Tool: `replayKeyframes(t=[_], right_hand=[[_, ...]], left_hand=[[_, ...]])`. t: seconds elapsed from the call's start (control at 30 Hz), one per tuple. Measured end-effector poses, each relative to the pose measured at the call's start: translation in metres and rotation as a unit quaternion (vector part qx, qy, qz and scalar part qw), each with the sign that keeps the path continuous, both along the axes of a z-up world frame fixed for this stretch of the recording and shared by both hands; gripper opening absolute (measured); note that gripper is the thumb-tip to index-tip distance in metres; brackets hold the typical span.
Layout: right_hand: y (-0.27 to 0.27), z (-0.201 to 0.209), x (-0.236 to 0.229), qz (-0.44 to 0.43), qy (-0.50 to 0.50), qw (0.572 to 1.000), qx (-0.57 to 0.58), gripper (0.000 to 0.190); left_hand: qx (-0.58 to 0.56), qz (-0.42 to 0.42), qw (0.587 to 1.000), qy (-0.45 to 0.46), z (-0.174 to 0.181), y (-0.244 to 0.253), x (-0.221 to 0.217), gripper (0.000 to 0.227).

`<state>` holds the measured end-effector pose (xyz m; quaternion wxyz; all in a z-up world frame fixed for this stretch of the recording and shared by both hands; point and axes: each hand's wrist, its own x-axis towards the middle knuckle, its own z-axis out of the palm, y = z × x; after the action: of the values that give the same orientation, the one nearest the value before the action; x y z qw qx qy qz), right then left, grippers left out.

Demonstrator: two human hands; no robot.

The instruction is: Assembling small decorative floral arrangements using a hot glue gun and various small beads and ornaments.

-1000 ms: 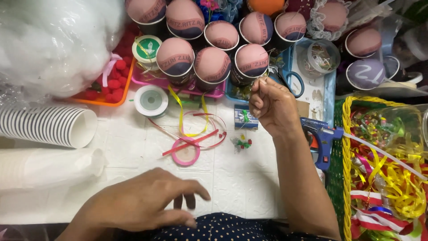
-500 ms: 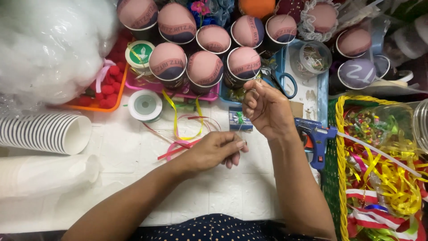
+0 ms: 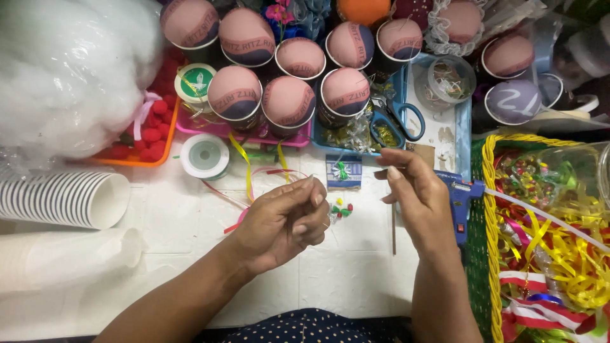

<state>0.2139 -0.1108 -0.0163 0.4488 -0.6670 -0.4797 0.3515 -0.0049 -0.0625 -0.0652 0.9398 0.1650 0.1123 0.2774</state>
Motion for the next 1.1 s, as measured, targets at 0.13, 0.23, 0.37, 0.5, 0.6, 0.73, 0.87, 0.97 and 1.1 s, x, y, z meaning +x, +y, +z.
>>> replayKeyframes(t=[0.13,0.23,0.37,0.5,0.6,0.73,0.87,0.97,1.1], right_hand=[[-0.029,-0.004,-0.008,0.019,-0.084,0.994,0.064,0.032],[-0.042,0.01,-0.037,0.089,-0.125,0.987,0.053,0.034],[-0.05,0.009,-0.049,0.109,-0.064,0.991,0.051,0.045],[-0.049,0.008,-0.052,0.146,-0.068,0.985,0.068,0.05],[-0.048,0.004,-0.055,0.15,-0.093,0.98,0.091,0.035],[-0.046,0.002,-0.057,0.143,-0.068,0.981,0.113,0.021],[-0.047,0.0,-0.052,0.14,-0.033,0.986,0.088,0.02],[-0.048,-0.002,-0.048,0.12,-0.012,0.99,0.076,0.019],[-0.048,-0.003,-0.044,0.116,-0.007,0.991,0.071,0.018]], left_hand=[[0.001,-0.006,1.0,-0.01,0.002,0.002,0.004,0.03],[0.013,-0.015,1.0,0.009,0.024,0.004,0.001,0.027],[0.021,0.006,0.999,0.029,0.025,0.003,0.002,0.027],[0.039,0.01,0.998,0.044,0.021,0.003,0.002,0.029],[0.042,0.009,0.998,0.053,0.021,0.001,0.004,0.031],[0.057,0.022,0.994,0.085,0.022,0.001,0.005,0.032],[0.124,0.063,0.982,0.128,0.012,0.002,0.003,0.033],[0.146,0.049,0.97,0.186,0.014,0.002,0.0,0.04],[0.189,0.007,0.955,0.229,0.016,-0.002,0.003,0.033]])
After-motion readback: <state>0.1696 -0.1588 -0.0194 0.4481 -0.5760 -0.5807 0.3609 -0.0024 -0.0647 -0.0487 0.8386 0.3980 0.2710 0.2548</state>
